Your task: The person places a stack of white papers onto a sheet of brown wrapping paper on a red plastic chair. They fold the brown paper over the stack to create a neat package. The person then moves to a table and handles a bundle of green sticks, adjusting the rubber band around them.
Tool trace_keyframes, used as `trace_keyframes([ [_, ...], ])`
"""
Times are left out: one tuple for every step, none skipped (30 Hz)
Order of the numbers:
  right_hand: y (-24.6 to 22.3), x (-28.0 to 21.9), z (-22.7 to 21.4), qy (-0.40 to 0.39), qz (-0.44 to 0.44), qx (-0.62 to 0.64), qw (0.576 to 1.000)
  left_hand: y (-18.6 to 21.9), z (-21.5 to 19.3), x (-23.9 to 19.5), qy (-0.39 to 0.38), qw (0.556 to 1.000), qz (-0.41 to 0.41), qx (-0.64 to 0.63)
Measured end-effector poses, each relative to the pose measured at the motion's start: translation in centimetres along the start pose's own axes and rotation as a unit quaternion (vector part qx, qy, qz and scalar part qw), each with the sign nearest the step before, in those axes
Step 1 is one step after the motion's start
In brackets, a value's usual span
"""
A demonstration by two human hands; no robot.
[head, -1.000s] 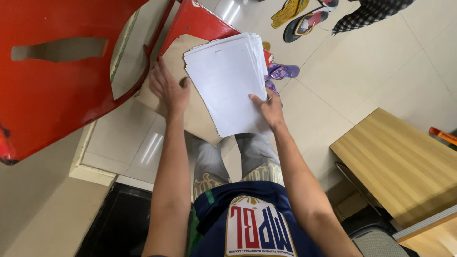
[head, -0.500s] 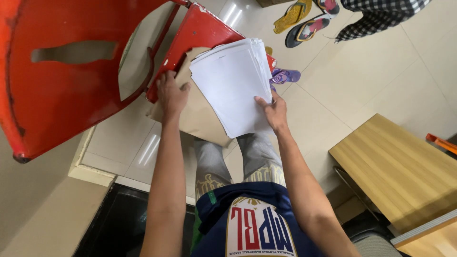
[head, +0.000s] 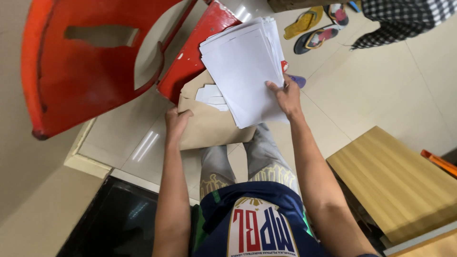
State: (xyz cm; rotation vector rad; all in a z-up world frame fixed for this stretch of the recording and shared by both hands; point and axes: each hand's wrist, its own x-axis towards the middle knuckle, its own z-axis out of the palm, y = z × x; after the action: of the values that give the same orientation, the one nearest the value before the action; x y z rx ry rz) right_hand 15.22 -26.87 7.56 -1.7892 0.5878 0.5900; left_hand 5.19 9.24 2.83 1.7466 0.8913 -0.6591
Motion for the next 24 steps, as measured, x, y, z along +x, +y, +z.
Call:
trace_keyframes([
  [-1.2, -0.1, 0.5, -0.004, -0.002, -0.001, 1.0, -0.4, -0.2, -0.3, 0.004, 1.0, -0.001, -0.002],
  [-2.3, -0.1, 0.7, -0.007, 0.0, -0.029, 1.0, -0.7, -0.3, -0.4, 0.029, 0.999, -0.01, -0.011],
  [-3.5, -0.2, 1.0, -0.009, 0.001, -0.057, 0.998, -1.0, -0.3, -0.6, 0.054, 0.998, -0.019, -0.02],
  [-3.8, -0.1, 1.2, -0.011, 0.001, -0.058, 0.998, -1.2, -0.4, -0.6, 0.055, 0.998, -0.02, -0.021],
  [-4.1, 0.0, 1.3, -0.006, 0.003, -0.08, 0.997, -1.5, -0.5, -0.7, 0.08, 0.996, -0.033, -0.02],
  [-4.3, 0.0, 1.6, -0.003, 0.005, -0.102, 0.995, -1.9, -0.7, -0.9, 0.105, 0.993, -0.048, -0.017],
  [-4.1, 0.4, 1.4, -0.006, 0.005, -0.103, 0.995, -2.3, -1.1, -1.1, 0.107, 0.993, -0.05, -0.018],
  [-4.1, 0.8, 1.1, -0.007, -0.01, -0.095, 0.995, -2.5, -1.3, -1.1, 0.13, 0.99, -0.05, -0.018],
  [-4.0, 1.3, 0.8, -0.009, -0.025, -0.087, 0.996, -2.8, -1.6, -1.1, 0.153, 0.987, -0.051, -0.018],
  [-4.6, 1.5, 0.6, -0.01, -0.025, -0.088, 0.996, -3.3, -1.9, -1.1, 0.154, 0.986, -0.052, -0.019],
  [-5.1, 1.6, 0.3, -0.013, -0.031, -0.078, 0.996, -3.9, -2.1, -1.2, 0.17, 0.984, -0.05, -0.029],
  [-5.7, 1.8, 0.0, -0.015, -0.037, -0.067, 0.997, -4.3, -2.3, -1.2, 0.185, 0.981, -0.047, -0.039],
  [-5.8, 2.1, -0.3, -0.015, -0.038, -0.069, 0.997, -5.5, -2.3, -1.1, 0.185, 0.981, -0.046, -0.04],
  [-6.0, 2.4, -0.6, -0.023, -0.04, -0.069, 0.997, -6.7, -2.3, -1.1, 0.181, 0.982, -0.034, -0.037],
  [-6.1, 2.7, -0.9, -0.031, -0.042, -0.069, 0.996, -7.8, -2.4, -1.1, 0.177, 0.983, -0.023, -0.034],
  [-6.0, 3.1, -0.8, -0.031, -0.044, -0.067, 0.996, -8.0, -2.6, -1.6, 0.179, 0.983, -0.02, -0.034],
  [-5.9, 3.5, -0.7, -0.044, -0.047, -0.071, 0.995, -8.2, -2.9, -2.1, 0.167, 0.986, 0.0, -0.008],
  [-5.7, 3.8, -0.7, -0.056, -0.048, -0.076, 0.994, -8.4, -3.1, -2.6, 0.154, 0.988, 0.02, 0.018],
  [-5.2, 4.5, -0.8, -0.055, -0.049, -0.075, 0.994, -8.6, -2.9, -3.2, 0.154, 0.988, 0.022, 0.019],
  [-4.5, 5.1, -0.7, -0.068, -0.047, -0.071, 0.994, -9.0, -2.9, -4.1, 0.138, 0.99, 0.015, 0.021],
  [-3.8, 5.7, -0.6, -0.082, -0.046, -0.068, 0.993, -9.4, -3.0, -5.0, 0.121, 0.992, 0.008, 0.023],
  [-3.2, 6.0, -0.4, -0.085, -0.044, -0.064, 0.993, -8.7, -3.3, -5.8, 0.124, 0.992, 0.005, 0.027],
  [-2.7, 6.3, -0.1, -0.099, -0.039, -0.063, 0.992, -8.1, -3.6, -6.6, 0.101, 0.995, -0.004, 0.014],
  [-2.3, 6.9, 0.2, -0.113, -0.036, -0.063, 0.991, -7.4, -3.8, -7.2, 0.079, 0.997, -0.011, -0.002],
])
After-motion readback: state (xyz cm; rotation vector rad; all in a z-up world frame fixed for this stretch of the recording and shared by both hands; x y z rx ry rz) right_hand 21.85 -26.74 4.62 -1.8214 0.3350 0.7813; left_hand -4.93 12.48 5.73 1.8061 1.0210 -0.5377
